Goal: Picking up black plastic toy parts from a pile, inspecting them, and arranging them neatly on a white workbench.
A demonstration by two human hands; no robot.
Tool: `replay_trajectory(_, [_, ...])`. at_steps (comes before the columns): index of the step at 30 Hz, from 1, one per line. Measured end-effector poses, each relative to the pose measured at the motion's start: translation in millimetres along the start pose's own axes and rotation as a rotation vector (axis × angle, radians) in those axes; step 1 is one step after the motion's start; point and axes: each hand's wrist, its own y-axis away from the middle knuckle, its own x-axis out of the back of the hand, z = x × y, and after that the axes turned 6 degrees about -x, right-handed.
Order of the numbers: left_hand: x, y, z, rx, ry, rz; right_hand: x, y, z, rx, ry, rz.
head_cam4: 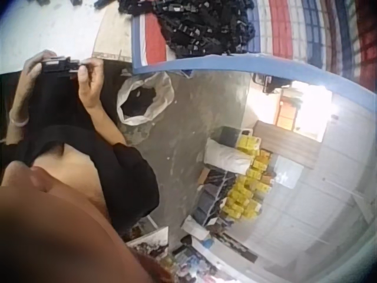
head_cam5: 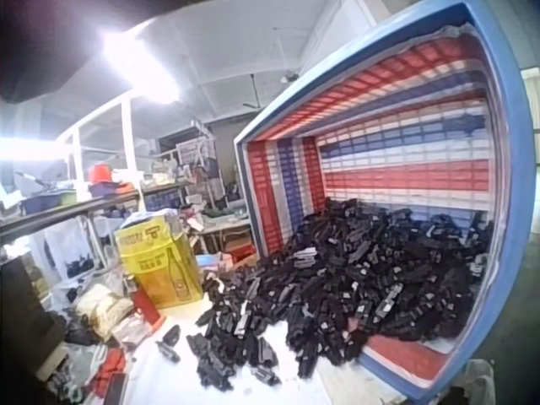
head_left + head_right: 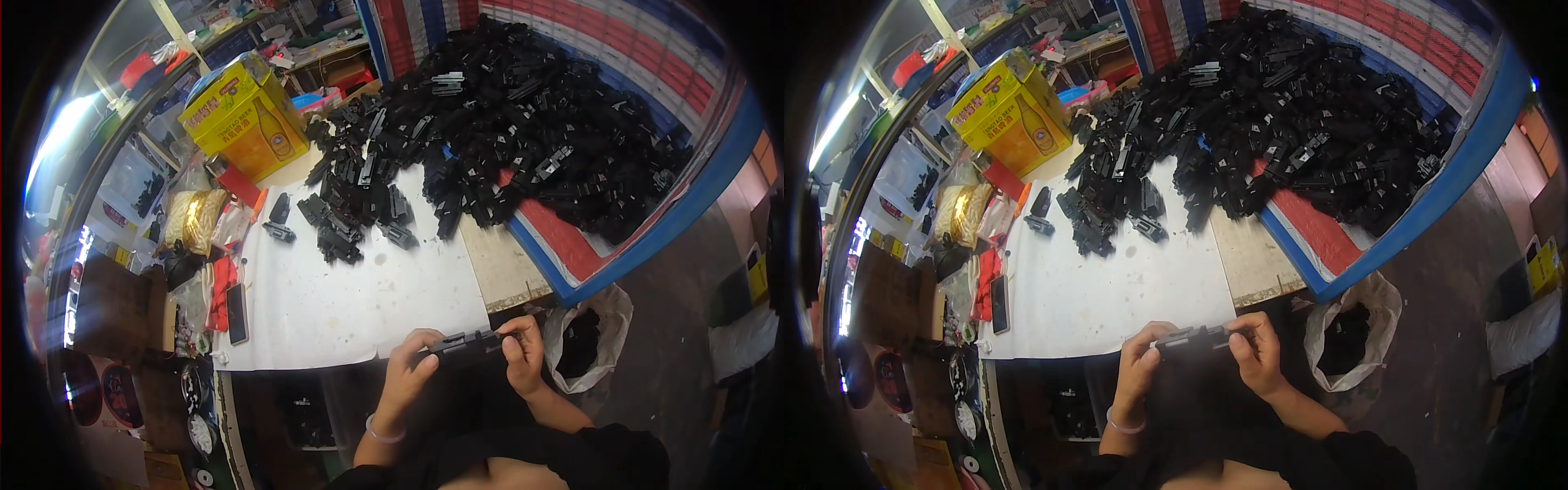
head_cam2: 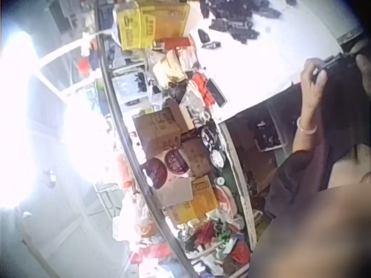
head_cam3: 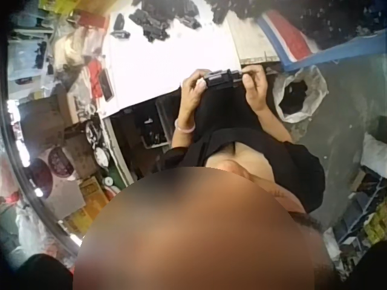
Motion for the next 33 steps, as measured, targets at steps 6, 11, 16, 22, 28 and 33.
replay_trajectory(6, [-8,0,5,0.003,-0.035,0.009,2,3,3,-0.028,0.011,0.005])
replay_trajectory(11, [-10,1,3,0.028,-0.016,0.023,2,1,3,-0.012,-0.021,-0.013])
replay_trajectory(16, [-16,-3,-4,0.065,0.024,-0.003,7,3,1,-0.127,0.011,0.016])
replay_trajectory(22, [-22,-3,-32,0.129,-0.15,-0.129,29,5,8,-0.141,0.11,0.055])
replay_trajectory(28, [31,10,-28,0.274,-0.096,-0.093,38,-3,22,-0.232,0.172,-0.128])
replay_trajectory(33, [121,52,9,0.567,-0.655,-0.245,26,-64,49,0.129,0.74,-0.148])
